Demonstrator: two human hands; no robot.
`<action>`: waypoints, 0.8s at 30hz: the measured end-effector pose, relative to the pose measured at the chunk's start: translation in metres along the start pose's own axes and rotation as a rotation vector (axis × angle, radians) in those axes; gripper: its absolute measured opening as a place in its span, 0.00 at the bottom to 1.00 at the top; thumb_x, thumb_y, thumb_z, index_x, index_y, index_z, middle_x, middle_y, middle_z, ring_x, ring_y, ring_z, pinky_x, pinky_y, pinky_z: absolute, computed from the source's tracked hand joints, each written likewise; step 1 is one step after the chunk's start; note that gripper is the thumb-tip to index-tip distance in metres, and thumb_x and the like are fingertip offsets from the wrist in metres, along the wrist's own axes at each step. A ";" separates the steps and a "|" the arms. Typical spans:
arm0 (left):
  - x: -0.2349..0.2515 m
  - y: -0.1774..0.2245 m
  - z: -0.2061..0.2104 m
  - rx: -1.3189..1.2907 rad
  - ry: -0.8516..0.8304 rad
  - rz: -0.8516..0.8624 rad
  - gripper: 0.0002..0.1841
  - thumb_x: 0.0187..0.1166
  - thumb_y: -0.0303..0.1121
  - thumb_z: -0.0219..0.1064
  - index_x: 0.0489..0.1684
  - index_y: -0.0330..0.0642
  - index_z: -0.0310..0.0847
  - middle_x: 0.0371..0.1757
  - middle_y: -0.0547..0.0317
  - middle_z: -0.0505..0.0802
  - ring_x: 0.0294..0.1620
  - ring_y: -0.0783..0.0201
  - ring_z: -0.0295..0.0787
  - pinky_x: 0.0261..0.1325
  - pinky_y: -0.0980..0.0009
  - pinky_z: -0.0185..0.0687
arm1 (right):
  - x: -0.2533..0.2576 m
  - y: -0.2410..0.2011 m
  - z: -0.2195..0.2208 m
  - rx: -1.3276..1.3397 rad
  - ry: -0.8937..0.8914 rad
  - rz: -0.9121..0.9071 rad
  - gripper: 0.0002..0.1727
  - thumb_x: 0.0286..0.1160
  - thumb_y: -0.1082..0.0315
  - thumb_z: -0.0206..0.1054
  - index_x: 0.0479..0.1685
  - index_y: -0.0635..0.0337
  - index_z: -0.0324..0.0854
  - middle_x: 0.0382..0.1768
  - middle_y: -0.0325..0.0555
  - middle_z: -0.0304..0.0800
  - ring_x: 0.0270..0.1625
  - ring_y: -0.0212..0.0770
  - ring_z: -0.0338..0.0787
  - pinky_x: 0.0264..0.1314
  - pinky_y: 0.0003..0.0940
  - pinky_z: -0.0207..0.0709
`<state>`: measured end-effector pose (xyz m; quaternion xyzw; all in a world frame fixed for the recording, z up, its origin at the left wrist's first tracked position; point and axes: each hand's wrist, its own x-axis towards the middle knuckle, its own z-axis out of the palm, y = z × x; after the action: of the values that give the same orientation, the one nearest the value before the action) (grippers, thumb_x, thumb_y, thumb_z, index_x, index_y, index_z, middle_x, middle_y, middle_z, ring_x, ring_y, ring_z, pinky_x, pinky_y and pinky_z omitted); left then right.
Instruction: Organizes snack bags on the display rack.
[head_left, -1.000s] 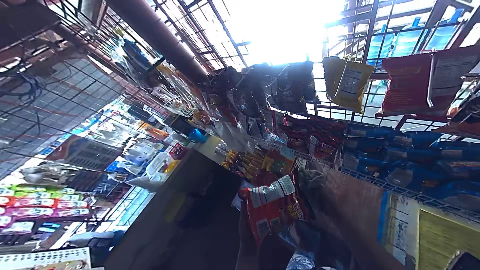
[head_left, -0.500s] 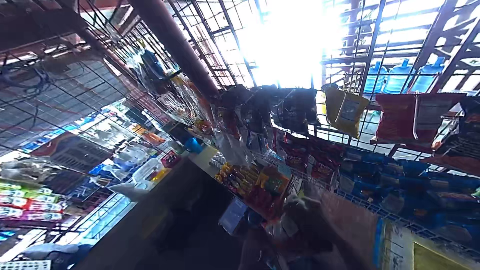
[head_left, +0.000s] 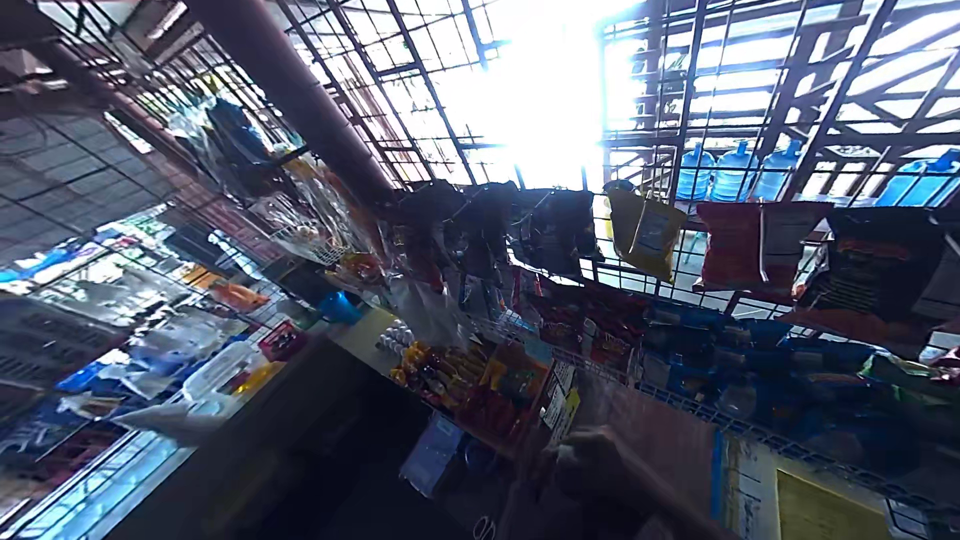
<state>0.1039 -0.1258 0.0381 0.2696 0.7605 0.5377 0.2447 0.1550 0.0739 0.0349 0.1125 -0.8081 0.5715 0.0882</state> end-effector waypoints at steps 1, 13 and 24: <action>0.001 0.003 0.002 -0.041 0.006 -0.014 0.69 0.46 0.33 0.88 0.88 0.17 0.33 0.66 0.41 0.89 0.57 0.71 0.92 0.63 0.70 0.88 | -0.002 0.004 -0.003 0.022 0.028 0.025 0.16 0.69 0.66 0.76 0.50 0.70 0.90 0.45 0.61 0.95 0.48 0.53 0.94 0.59 0.52 0.85; -0.009 -0.015 -0.011 -0.056 0.162 0.063 0.31 0.54 0.22 0.83 0.63 0.28 0.84 0.54 0.59 0.96 0.52 0.78 0.91 0.63 0.76 0.86 | -0.024 0.023 -0.025 0.010 -0.258 0.294 0.26 0.69 0.62 0.78 0.65 0.66 0.85 0.57 0.62 0.90 0.61 0.55 0.90 0.70 0.53 0.79; -0.003 -0.042 -0.027 0.537 0.178 0.406 0.31 0.61 0.36 0.83 0.65 0.29 0.84 0.65 0.42 0.91 0.71 0.50 0.87 0.76 0.54 0.78 | -0.021 0.011 -0.020 -0.040 -0.471 0.285 0.19 0.85 0.60 0.63 0.67 0.60 0.85 0.56 0.61 0.92 0.58 0.57 0.91 0.66 0.59 0.80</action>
<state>0.0821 -0.1578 0.0071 0.4223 0.8239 0.3778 -0.0142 0.1720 0.0976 0.0257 0.1258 -0.8250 0.5203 -0.1813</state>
